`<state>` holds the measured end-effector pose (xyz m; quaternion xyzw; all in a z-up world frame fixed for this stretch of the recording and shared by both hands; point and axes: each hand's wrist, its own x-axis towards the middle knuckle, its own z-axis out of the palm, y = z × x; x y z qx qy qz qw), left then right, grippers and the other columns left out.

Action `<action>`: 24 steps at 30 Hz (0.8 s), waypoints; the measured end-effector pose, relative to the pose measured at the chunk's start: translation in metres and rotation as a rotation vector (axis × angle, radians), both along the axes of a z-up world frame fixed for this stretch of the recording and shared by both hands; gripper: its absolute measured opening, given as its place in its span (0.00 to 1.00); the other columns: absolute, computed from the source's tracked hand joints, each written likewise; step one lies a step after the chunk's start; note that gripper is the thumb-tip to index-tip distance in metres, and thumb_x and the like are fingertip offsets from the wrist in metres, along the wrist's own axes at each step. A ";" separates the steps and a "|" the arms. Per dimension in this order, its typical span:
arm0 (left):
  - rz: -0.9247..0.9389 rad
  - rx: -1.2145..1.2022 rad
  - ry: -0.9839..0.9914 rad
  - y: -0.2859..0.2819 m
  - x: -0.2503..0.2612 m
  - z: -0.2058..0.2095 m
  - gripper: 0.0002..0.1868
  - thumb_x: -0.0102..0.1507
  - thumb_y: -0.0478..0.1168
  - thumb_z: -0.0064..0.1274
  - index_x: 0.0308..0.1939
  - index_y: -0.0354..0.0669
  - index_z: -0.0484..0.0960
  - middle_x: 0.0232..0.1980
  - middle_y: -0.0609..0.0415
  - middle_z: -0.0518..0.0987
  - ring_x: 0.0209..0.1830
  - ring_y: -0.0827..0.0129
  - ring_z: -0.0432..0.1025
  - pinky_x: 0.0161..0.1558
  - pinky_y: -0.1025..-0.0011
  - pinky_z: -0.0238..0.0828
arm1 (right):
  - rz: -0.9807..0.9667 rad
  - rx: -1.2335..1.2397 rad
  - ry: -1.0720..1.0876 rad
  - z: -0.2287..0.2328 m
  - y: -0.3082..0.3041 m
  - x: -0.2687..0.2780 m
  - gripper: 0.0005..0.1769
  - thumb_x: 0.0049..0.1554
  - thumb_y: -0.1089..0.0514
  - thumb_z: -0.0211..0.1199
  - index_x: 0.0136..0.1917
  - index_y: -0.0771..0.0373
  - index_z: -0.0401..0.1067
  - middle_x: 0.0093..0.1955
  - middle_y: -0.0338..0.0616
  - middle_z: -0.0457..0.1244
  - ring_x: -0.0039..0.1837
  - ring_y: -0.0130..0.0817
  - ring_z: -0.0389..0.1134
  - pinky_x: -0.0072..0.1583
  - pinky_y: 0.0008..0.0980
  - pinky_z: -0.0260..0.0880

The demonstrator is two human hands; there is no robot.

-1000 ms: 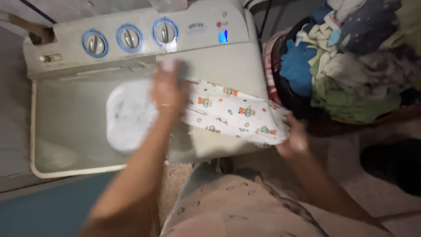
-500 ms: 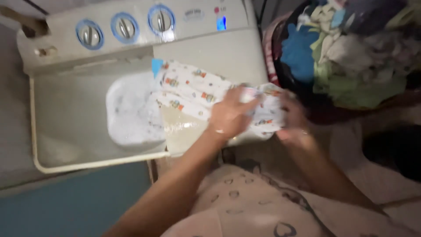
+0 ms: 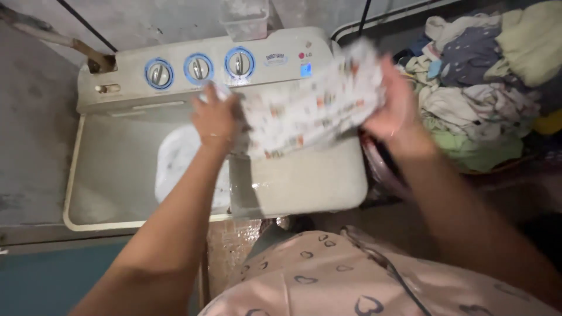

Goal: Hand wash pieces of baby clothing over a twin-tub washing machine basin using a brush and soap.

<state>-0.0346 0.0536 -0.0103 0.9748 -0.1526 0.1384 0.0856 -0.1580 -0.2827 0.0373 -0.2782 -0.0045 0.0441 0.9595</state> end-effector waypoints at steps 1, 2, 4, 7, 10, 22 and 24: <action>-0.001 -0.010 -0.005 -0.002 0.001 0.023 0.19 0.55 0.42 0.58 0.50 0.68 0.84 0.74 0.41 0.60 0.66 0.29 0.58 0.53 0.38 0.67 | -0.001 -0.010 -0.005 0.032 -0.005 0.001 0.31 0.70 0.38 0.47 0.75 0.61 0.63 0.74 0.49 0.62 0.77 0.49 0.61 0.80 0.56 0.57; 0.010 -0.175 -0.110 0.001 0.000 0.045 0.14 0.59 0.42 0.59 0.49 0.64 0.83 0.75 0.40 0.60 0.64 0.30 0.60 0.53 0.42 0.67 | 0.022 -0.184 -0.183 0.061 -0.004 0.003 0.33 0.71 0.38 0.45 0.79 0.61 0.61 0.77 0.48 0.60 0.80 0.47 0.59 0.82 0.53 0.56; 0.036 -0.339 -0.220 0.010 -0.001 0.073 0.09 0.64 0.41 0.59 0.47 0.59 0.82 0.75 0.39 0.60 0.62 0.31 0.61 0.53 0.45 0.67 | 0.064 -0.354 -0.367 0.099 -0.001 -0.003 0.35 0.72 0.38 0.44 0.82 0.61 0.59 0.80 0.48 0.57 0.82 0.46 0.57 0.84 0.49 0.55; 0.004 -0.477 -0.416 0.022 -0.006 0.075 0.11 0.66 0.37 0.62 0.50 0.59 0.81 0.76 0.41 0.61 0.64 0.35 0.63 0.61 0.48 0.68 | 0.135 -0.496 -0.328 0.092 -0.008 -0.025 0.31 0.72 0.41 0.43 0.82 0.58 0.56 0.80 0.49 0.56 0.79 0.50 0.57 0.75 0.58 0.57; 0.034 -0.477 -0.350 0.038 -0.037 0.041 0.15 0.63 0.35 0.62 0.51 0.60 0.80 0.76 0.37 0.59 0.65 0.30 0.61 0.60 0.48 0.68 | 0.350 -0.789 -0.026 -0.008 -0.032 -0.059 0.31 0.64 0.45 0.49 0.76 0.60 0.60 0.77 0.49 0.57 0.77 0.44 0.57 0.74 0.45 0.60; -0.771 -0.344 -0.035 -0.042 -0.109 -0.053 0.26 0.59 0.42 0.61 0.62 0.68 0.76 0.62 0.41 0.79 0.51 0.54 0.75 0.41 0.59 0.75 | -0.169 -0.806 0.534 -0.095 0.030 -0.100 0.15 0.58 0.50 0.63 0.55 0.60 0.76 0.46 0.34 0.70 0.45 0.22 0.70 0.49 0.25 0.69; -0.207 -0.244 0.017 0.014 -0.038 -0.085 0.29 0.54 0.45 0.62 0.61 0.55 0.78 0.48 0.46 0.79 0.44 0.51 0.76 0.35 0.52 0.74 | -0.277 -0.869 0.576 -0.110 0.007 -0.125 0.15 0.62 0.50 0.63 0.57 0.61 0.74 0.45 0.33 0.67 0.44 0.20 0.66 0.47 0.26 0.66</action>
